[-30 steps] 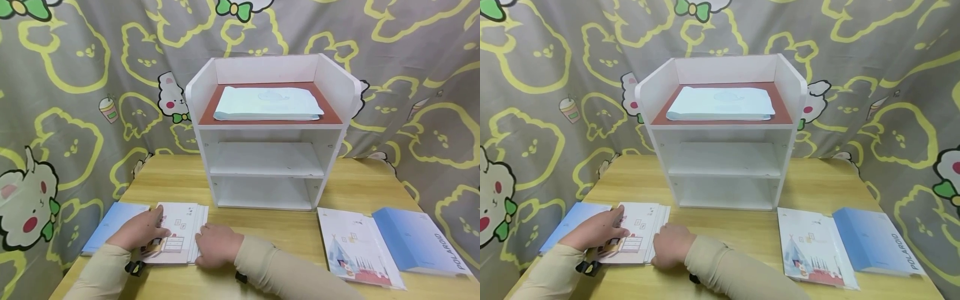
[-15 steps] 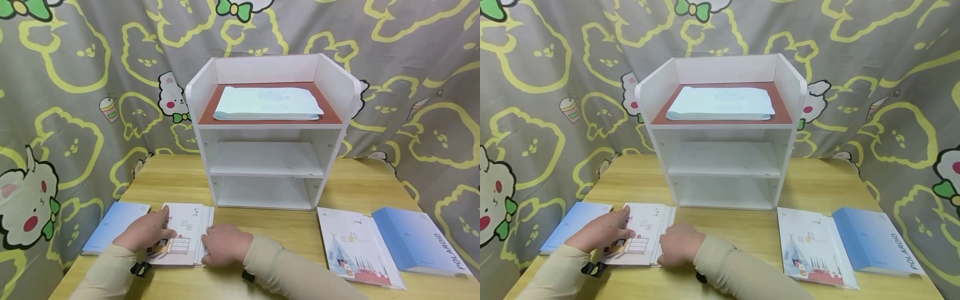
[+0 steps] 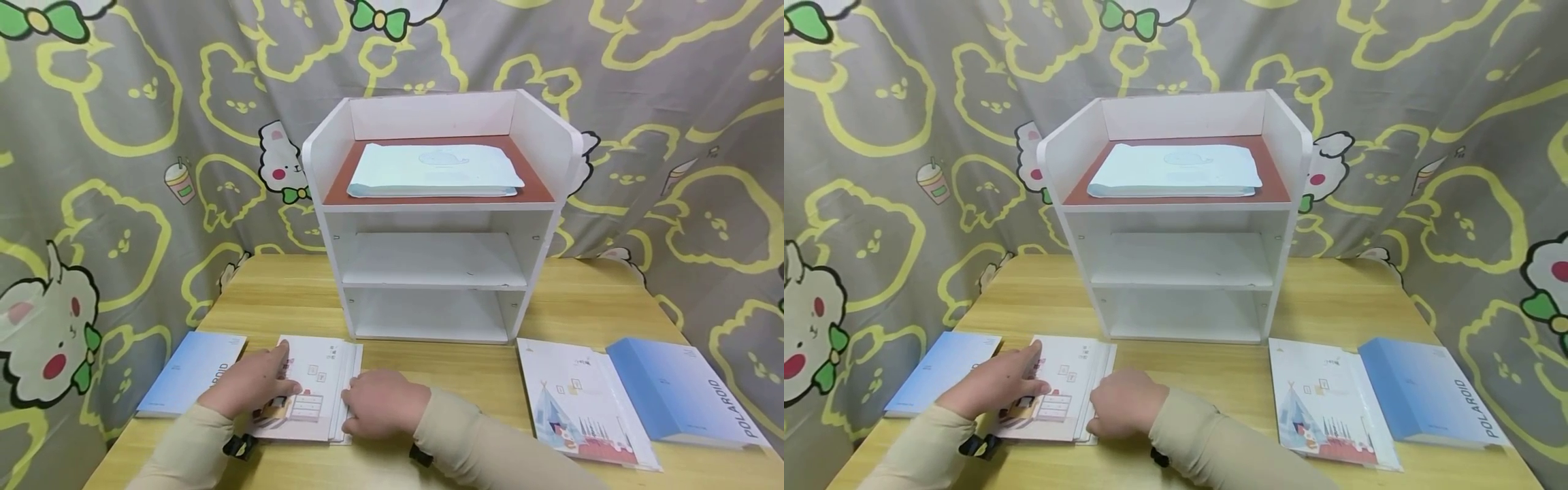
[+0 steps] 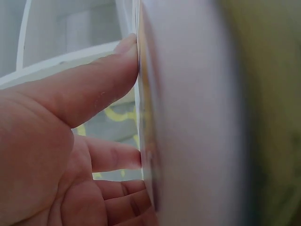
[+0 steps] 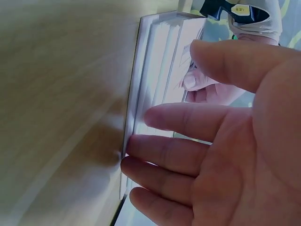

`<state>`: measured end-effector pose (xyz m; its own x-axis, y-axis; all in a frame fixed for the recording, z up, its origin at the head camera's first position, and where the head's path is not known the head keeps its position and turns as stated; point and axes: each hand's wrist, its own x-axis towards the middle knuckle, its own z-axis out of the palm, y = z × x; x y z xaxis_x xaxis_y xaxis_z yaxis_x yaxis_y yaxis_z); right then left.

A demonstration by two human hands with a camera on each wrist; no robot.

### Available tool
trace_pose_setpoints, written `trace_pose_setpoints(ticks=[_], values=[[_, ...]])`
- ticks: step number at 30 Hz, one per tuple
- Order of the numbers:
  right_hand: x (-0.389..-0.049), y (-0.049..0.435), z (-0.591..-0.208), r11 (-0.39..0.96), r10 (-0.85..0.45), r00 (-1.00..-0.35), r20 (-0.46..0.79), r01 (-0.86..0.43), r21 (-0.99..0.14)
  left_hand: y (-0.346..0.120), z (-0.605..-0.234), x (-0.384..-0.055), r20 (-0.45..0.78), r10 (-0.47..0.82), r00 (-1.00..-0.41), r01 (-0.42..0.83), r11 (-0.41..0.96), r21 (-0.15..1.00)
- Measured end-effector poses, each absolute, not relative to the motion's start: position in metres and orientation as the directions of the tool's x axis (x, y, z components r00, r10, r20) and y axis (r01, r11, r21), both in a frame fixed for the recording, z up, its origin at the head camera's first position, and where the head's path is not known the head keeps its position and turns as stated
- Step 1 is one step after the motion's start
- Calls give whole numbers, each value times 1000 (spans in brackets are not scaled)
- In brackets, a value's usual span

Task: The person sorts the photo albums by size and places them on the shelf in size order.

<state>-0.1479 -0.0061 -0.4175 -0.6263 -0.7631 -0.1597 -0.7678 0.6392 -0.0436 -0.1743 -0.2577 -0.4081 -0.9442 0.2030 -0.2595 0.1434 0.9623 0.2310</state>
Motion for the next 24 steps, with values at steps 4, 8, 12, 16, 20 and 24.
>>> trace_pose_setpoints(ticks=[4, 8, 12, 16, 20, 24], values=[[-146, 4, -420, 637, -769, -625, -134, -767, -78, -251, -410, -173, -263, 195, -945, 138, 965, 222], [-144, 15, -421, 659, -752, -650, -107, -743, -121, -243, -411, -171, -249, 206, -946, 151, 963, 223], [-138, 31, -424, 694, -719, -691, -76, -711, -112, -226, -414, -169, -219, 238, -946, 181, 951, 253], [-133, 53, -423, 724, -689, -723, -55, -683, -101, -204, -419, -167, -170, 270, -948, 221, 940, 260], [-133, 72, -423, 734, -673, -738, -44, -659, -163, -185, -420, -165, -124, 305, -944, 270, 933, 238], [-132, 88, -423, 718, -678, -734, -26, -656, -233, -172, -420, -162, -101, 337, -936, 312, 928, 206]])
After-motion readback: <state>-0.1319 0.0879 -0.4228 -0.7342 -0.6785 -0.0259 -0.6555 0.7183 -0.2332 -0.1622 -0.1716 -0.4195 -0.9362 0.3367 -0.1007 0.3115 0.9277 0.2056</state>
